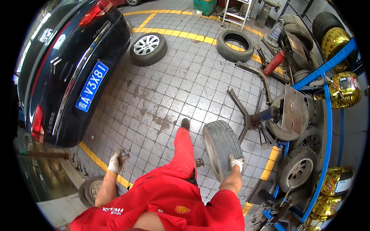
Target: The person removes a tire from a balancing machine, puts on gloves, and carries the tire to a car. They then mount the tire onto the car's wheel hub and tighten the lug nuts by hand.
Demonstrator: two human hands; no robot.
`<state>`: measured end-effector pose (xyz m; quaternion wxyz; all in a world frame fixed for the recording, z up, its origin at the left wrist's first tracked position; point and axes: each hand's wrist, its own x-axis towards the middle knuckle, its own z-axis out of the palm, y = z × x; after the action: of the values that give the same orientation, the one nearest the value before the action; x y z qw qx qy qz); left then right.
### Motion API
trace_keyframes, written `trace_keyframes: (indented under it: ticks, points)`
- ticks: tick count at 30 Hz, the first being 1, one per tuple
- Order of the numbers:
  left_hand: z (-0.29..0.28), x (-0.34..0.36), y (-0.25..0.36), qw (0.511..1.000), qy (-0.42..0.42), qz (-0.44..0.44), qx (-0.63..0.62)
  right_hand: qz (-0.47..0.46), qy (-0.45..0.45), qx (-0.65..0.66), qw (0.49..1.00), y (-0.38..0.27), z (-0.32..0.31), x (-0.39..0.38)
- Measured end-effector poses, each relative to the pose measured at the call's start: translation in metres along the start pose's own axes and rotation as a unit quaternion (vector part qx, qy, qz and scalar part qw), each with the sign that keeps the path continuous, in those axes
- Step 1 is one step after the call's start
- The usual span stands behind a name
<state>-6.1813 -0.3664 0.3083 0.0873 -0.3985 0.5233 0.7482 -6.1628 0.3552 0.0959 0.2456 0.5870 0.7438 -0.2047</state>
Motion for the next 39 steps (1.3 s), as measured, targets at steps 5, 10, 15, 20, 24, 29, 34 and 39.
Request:
trace_keyframes:
  ticks: [5, 10, 15, 20, 24, 29, 34, 39]
  points:
    - [0.032, 0.083, 0.054, 0.999, 0.034, -0.021, 0.009, 0.003, 0.061, -0.062, 0.996, -0.213, -0.025, -0.049]
    - [0.082, 0.159, 0.137, 0.999, 0.026, -0.032, 0.024, -0.175, -0.027, 0.026, 0.984, -0.366, -0.014, 0.001]
    - [0.126, 0.239, 0.195, 0.999, 0.027, -0.03, 0.003, -0.155, -0.019, 0.079, 0.985, -0.45, -0.038, 0.016]
    - [0.162, 0.327, 0.216, 0.995, 0.002, -0.098, 0.037, -0.067, -0.049, 0.052, 0.995, -0.48, -0.065, 0.024]
    - [0.2, 0.397, 0.237, 0.991, 0.015, -0.122, 0.057, 0.01, -0.082, 0.043, 0.996, -0.507, -0.058, 0.047]
    - [0.231, 0.485, 0.313, 0.981, 0.026, -0.138, 0.132, -0.051, -0.091, -0.013, 0.994, -0.645, -0.03, 0.027]
    - [0.332, 0.548, 0.451, 0.976, -0.029, -0.071, 0.204, -0.142, -0.082, -0.019, 0.986, -0.812, -0.028, 0.041]
    - [0.447, 0.612, 0.558, 0.98, -0.067, -0.031, 0.186, -0.194, 0.014, 0.16, 0.968, -0.904, -0.028, 0.082]
